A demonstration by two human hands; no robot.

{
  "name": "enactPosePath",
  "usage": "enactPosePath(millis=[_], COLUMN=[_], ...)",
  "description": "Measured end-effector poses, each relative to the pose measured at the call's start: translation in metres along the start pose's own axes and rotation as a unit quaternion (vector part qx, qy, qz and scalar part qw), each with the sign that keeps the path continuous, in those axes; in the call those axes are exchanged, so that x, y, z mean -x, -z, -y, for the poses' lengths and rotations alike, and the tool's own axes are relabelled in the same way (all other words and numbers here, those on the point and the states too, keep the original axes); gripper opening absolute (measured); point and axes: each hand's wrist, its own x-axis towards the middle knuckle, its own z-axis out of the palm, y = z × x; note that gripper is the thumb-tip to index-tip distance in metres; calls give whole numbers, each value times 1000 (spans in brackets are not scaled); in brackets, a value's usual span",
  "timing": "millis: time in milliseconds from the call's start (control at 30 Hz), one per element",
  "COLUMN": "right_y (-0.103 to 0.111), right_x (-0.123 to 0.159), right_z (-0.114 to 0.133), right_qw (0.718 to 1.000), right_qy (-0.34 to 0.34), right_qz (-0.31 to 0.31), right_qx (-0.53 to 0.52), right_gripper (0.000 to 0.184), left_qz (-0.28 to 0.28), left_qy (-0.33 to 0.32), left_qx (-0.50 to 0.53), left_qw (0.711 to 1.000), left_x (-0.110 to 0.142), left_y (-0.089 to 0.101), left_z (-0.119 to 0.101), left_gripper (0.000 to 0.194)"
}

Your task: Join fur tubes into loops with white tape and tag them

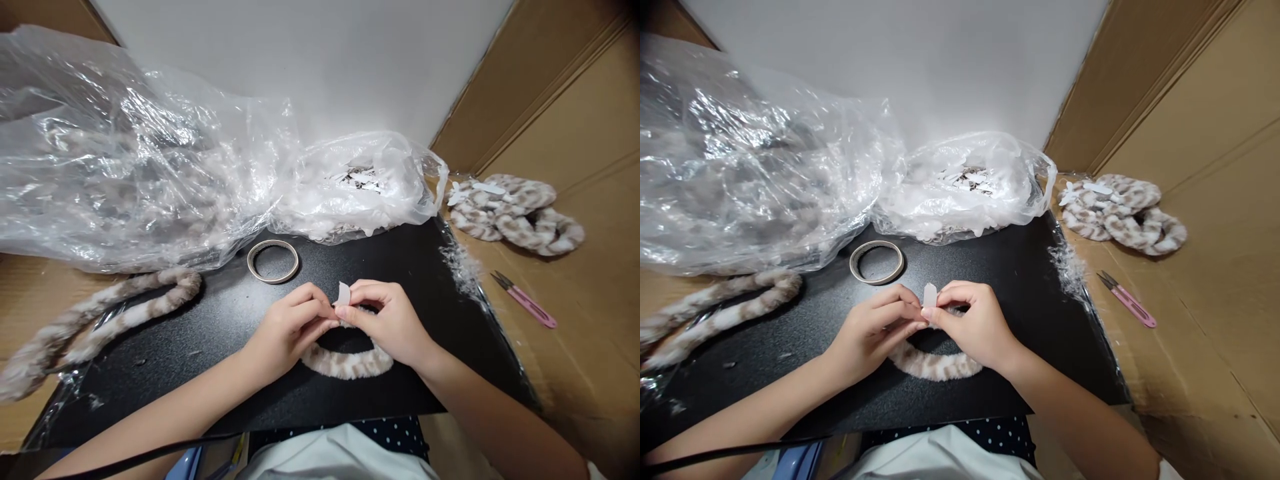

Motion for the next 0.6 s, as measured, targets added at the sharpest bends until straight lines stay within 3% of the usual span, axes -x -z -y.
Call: enactPosePath(millis=[133, 267, 467, 533, 600], right_y=[-4, -6, -4, -2, 0], right_x=[2, 2, 5, 7, 7], right_z=[-3, -9, -12, -10, -8], right_qw=[991, 972, 915, 907, 921], right_qy=[109, 194, 359, 378, 349], right_qz=[-40, -54, 1, -2, -38], right_qx=[67, 121, 184, 188, 167], right_gripper=[12, 13, 25, 24, 18], left_qz=[-57, -53, -108, -121, -114], left_qy=[38, 61, 87, 73, 41], left_qx=[-22, -49, -110, -113, -108], left_qw=[997, 996, 984, 983, 987], left_x=[3, 7, 2, -1, -2], left_y=[-8, -11, 4, 8, 10], left_z=[2, 3, 4, 5, 5], left_gripper=[9, 8, 6, 6, 7])
